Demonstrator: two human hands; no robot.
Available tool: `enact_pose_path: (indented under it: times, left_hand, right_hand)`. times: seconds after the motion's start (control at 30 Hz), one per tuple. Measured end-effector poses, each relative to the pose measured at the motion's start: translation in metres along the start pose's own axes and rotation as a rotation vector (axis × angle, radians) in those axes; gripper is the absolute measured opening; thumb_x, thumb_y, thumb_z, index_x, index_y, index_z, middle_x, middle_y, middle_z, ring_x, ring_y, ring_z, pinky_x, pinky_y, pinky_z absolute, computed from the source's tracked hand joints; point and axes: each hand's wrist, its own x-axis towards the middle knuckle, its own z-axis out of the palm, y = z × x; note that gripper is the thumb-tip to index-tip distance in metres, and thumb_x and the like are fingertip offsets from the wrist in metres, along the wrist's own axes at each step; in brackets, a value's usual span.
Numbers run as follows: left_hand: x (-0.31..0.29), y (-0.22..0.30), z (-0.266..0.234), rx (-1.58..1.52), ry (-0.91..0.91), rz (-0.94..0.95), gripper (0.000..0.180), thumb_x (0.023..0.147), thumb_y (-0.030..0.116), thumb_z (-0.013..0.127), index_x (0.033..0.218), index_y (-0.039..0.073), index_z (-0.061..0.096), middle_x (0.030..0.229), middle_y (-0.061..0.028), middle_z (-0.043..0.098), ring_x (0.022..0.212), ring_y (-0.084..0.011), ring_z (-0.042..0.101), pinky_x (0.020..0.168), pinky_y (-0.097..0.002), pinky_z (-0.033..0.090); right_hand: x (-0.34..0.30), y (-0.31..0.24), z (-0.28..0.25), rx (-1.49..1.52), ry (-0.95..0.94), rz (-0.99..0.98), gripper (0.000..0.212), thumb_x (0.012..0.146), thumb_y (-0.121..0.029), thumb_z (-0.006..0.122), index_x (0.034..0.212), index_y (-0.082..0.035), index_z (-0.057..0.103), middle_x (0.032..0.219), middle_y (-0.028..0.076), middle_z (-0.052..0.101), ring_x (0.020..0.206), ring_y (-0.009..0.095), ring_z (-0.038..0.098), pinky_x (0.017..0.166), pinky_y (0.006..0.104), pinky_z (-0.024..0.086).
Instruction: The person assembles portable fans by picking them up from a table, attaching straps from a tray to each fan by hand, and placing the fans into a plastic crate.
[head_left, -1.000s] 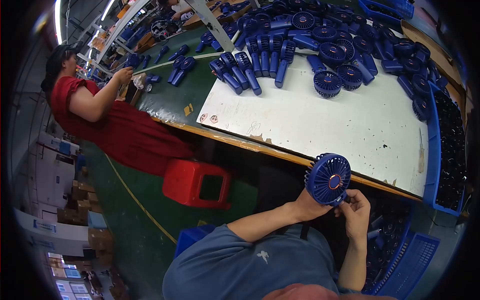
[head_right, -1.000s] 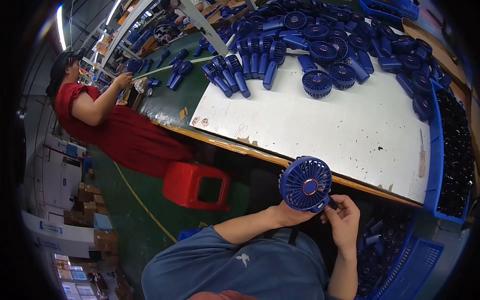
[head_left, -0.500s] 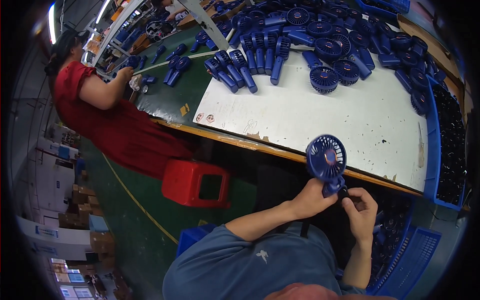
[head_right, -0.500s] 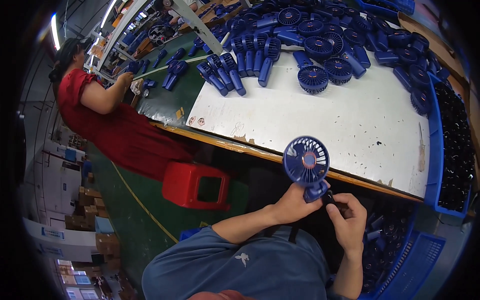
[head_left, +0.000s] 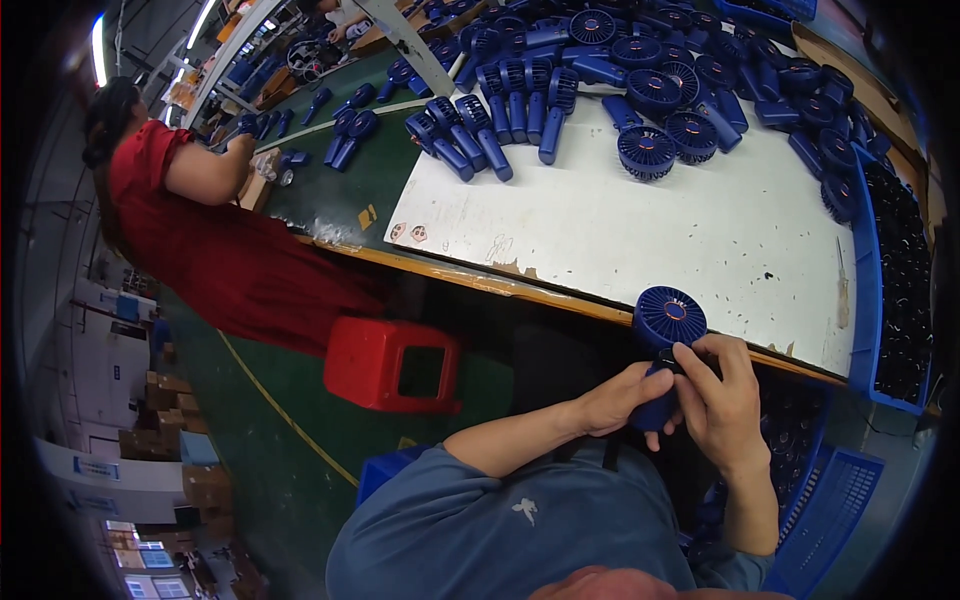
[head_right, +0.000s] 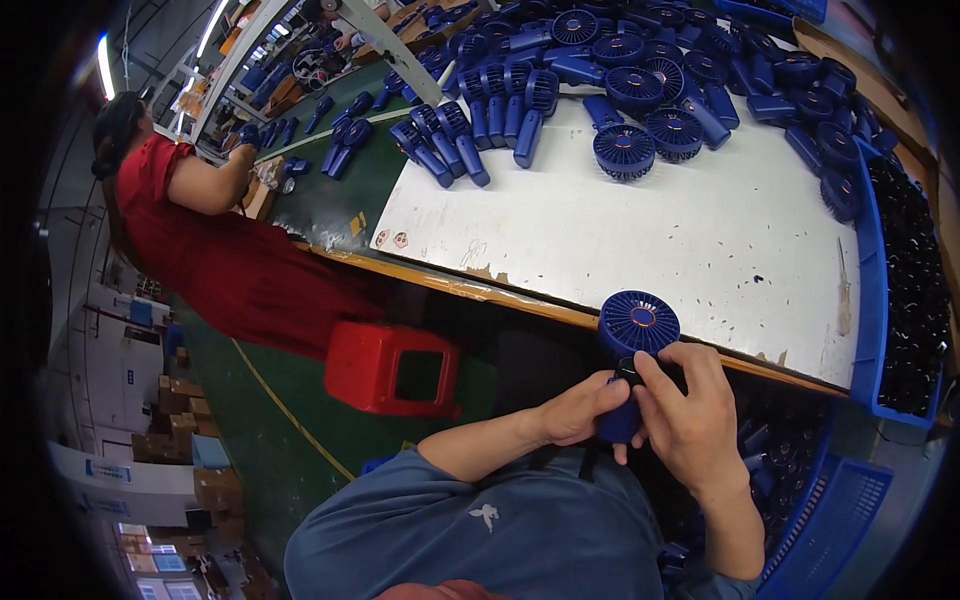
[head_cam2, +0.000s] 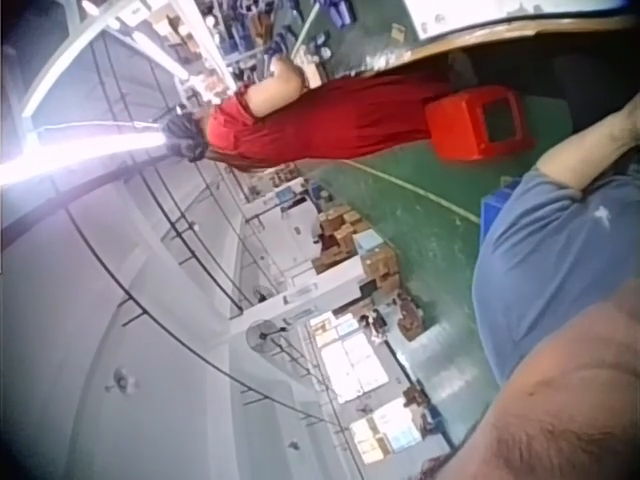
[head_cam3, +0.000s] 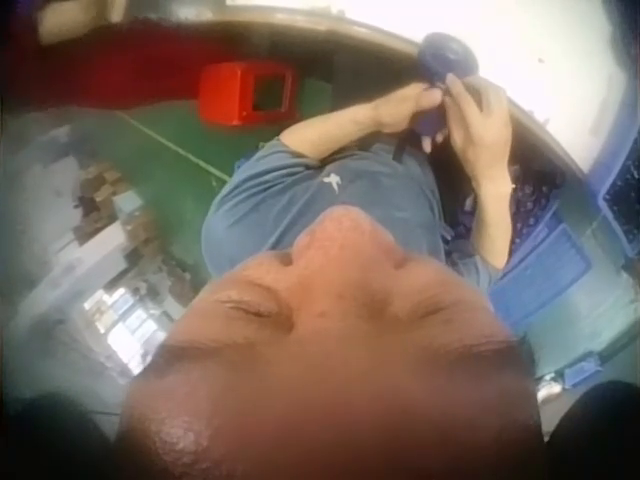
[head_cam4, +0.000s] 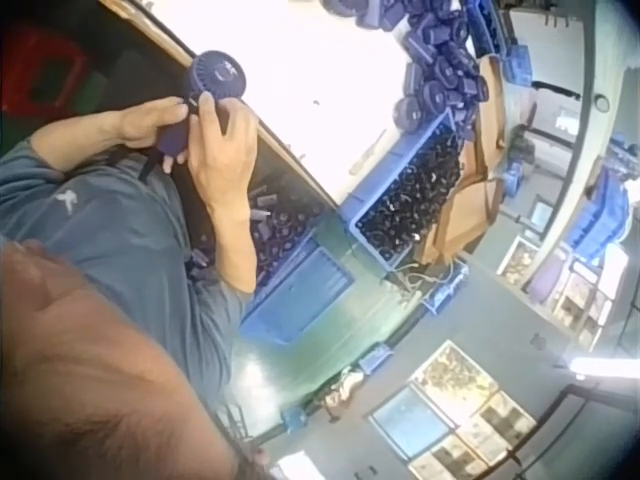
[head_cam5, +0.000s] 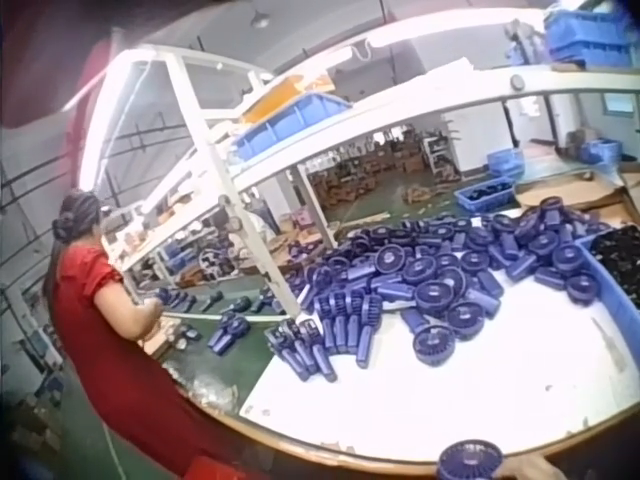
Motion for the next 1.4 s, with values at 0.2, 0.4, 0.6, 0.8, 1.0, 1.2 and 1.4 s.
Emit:
enact_pose_path:
  times: [0.2, 0.4, 0.6, 0.8, 1.0, 1.2, 1.4]
  left_hand:
    - [0.004, 0.002, 0.017, -0.137, 0.207, -0.029, 0.060, 0.099, 0.060, 0.038, 0.115, 0.005, 0.056, 0.089, -0.0076, 0.062, 0.077, -0.0139, 0.065, 0.045, -0.0265, 0.054]
    - [0.007, -0.005, 0.029, -0.336, 0.405, 0.074, 0.044, 0.103, 0.044, 0.039, 0.120, 0.006, 0.054, 0.096, -0.0055, 0.062, 0.093, -0.0132, 0.062, 0.078, -0.0264, 0.053]
    - [0.006, -0.005, 0.009, 0.924, 0.122, 0.351, 0.074, 0.095, 0.042, 0.055, 0.146, -0.003, 0.028, 0.145, -0.0274, 0.036, 0.133, -0.0383, 0.039, 0.111, -0.0425, 0.032]
    - [0.002, 0.016, 0.022, 1.198, 0.089, 0.415, 0.093, 0.093, 0.038, 0.062, 0.155, 0.000, 0.004, 0.158, -0.0293, 0.004, 0.147, -0.0413, 0.015, 0.117, -0.0452, 0.022]
    - [0.004, -0.028, 0.016, 0.189, 0.174, 0.122, 0.047, 0.102, 0.020, 0.053, 0.140, -0.003, 0.039, 0.123, -0.0115, 0.056, 0.110, -0.0153, 0.056, 0.094, -0.0322, 0.047]
    - [0.005, -0.024, 0.019, 0.148, 0.031, -0.201, 0.045, 0.101, 0.025, 0.056, 0.134, -0.004, 0.048, 0.108, -0.0083, 0.061, 0.086, -0.0118, 0.062, 0.079, -0.0273, 0.052]
    - [0.013, -0.050, 0.026, 0.260, -0.099, -0.274, 0.049, 0.097, 0.016, 0.061, 0.139, -0.003, 0.043, 0.107, -0.0089, 0.063, 0.091, -0.0122, 0.063, 0.077, -0.0277, 0.054]
  right_hand:
    - [-0.009, -0.016, 0.006, -0.001, -0.055, 0.139, 0.047, 0.071, -0.009, 0.077, 0.116, -0.003, 0.064, 0.108, 0.017, 0.054, 0.101, 0.035, 0.054, 0.082, 0.0421, 0.048]
    - [-0.013, -0.023, 0.020, -0.026, -0.028, 0.151, 0.058, 0.072, -0.013, 0.077, 0.125, 0.000, 0.056, 0.108, 0.018, 0.053, 0.102, 0.036, 0.052, 0.088, 0.0447, 0.045]
    - [-0.049, -0.005, 0.054, 0.380, 0.060, 0.333, 0.078, 0.072, -0.007, 0.073, 0.141, 0.003, 0.037, 0.116, 0.019, 0.054, 0.103, 0.036, 0.055, 0.090, 0.0431, 0.046]
    - [-0.069, 0.010, 0.046, 1.330, 0.273, 0.644, 0.050, 0.086, -0.024, 0.063, 0.126, 0.003, 0.049, 0.088, 0.006, 0.057, 0.083, 0.015, 0.055, 0.080, 0.0295, 0.045]
    - [-0.062, 0.016, 0.049, 1.054, 0.539, 0.496, 0.062, 0.093, -0.044, 0.059, 0.130, 0.005, 0.046, 0.094, 0.011, 0.060, 0.097, 0.021, 0.056, 0.093, 0.0355, 0.044]
    - [-0.091, 0.031, 0.031, 1.535, 0.346, 0.465, 0.073, 0.089, -0.050, 0.065, 0.135, 0.003, 0.047, 0.105, 0.018, 0.065, 0.105, 0.028, 0.060, 0.097, 0.0420, 0.046]
    - [-0.152, 0.032, 0.017, 1.427, 0.373, 0.647, 0.072, 0.083, -0.037, 0.076, 0.136, 0.002, 0.047, 0.115, 0.018, 0.065, 0.112, 0.030, 0.062, 0.101, 0.0454, 0.047]
